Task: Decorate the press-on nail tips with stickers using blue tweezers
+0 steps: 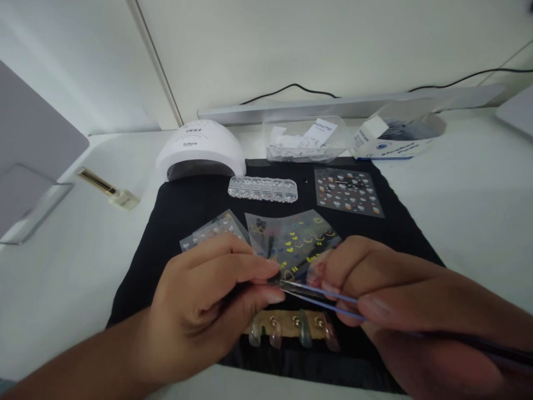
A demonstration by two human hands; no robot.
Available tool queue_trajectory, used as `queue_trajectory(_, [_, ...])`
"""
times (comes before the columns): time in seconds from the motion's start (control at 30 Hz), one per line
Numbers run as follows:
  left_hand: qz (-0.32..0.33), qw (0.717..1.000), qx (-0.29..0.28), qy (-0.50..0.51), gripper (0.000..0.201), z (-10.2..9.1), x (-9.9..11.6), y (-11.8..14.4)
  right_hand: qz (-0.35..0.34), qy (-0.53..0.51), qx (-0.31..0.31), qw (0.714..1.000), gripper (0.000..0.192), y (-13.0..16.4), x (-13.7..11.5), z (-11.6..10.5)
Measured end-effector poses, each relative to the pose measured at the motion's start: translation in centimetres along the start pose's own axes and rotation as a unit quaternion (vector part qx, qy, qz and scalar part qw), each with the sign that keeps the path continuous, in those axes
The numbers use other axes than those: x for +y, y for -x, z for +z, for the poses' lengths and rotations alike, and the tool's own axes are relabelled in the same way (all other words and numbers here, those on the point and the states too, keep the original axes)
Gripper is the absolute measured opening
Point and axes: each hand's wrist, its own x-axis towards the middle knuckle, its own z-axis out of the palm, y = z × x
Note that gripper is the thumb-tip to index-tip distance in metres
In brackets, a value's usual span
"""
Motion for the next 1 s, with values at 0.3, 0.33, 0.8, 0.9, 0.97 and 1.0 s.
queue_trajectory(0.3, [0.024,1.000,-0.011,-0.010,0.009,-0.22,0.28,-0.38,-0.028,0.039,-0.033,0.998,0.025,0.06,-0.48,0.16])
queue_trajectory(0.33, [0.022,1.000,-0.010,-0.009,0.008,-0.22,0.29,-0.36,-0.027,0.031,-0.035,0.999,0.024,-0.01,-0.52,0.15])
queue_trajectory(0.8, [0.018,1.000,-0.016,-0.009,0.008,-0.23,0.30,-0.31,-0.013,0.009,-0.027,1.000,0.023,-0.46,-0.32,0.35])
queue_trajectory(0.9, [0.018,1.000,-0.016,-0.008,0.009,-0.36,0.29,-0.29,-0.015,0.015,-0.029,0.999,0.023,-0.33,-0.11,0.22])
queue_trajectory(0.97, [0.023,1.000,-0.020,-0.008,0.009,-0.47,0.27,-0.32,-0.016,0.016,-0.035,0.999,0.023,-0.27,-0.10,0.22])
queue_trajectory(1.0, [0.025,0.999,-0.022,-0.007,0.009,-0.50,0.25,-0.34,-0.016,0.017,-0.035,0.999,0.024,-0.28,-0.15,0.26])
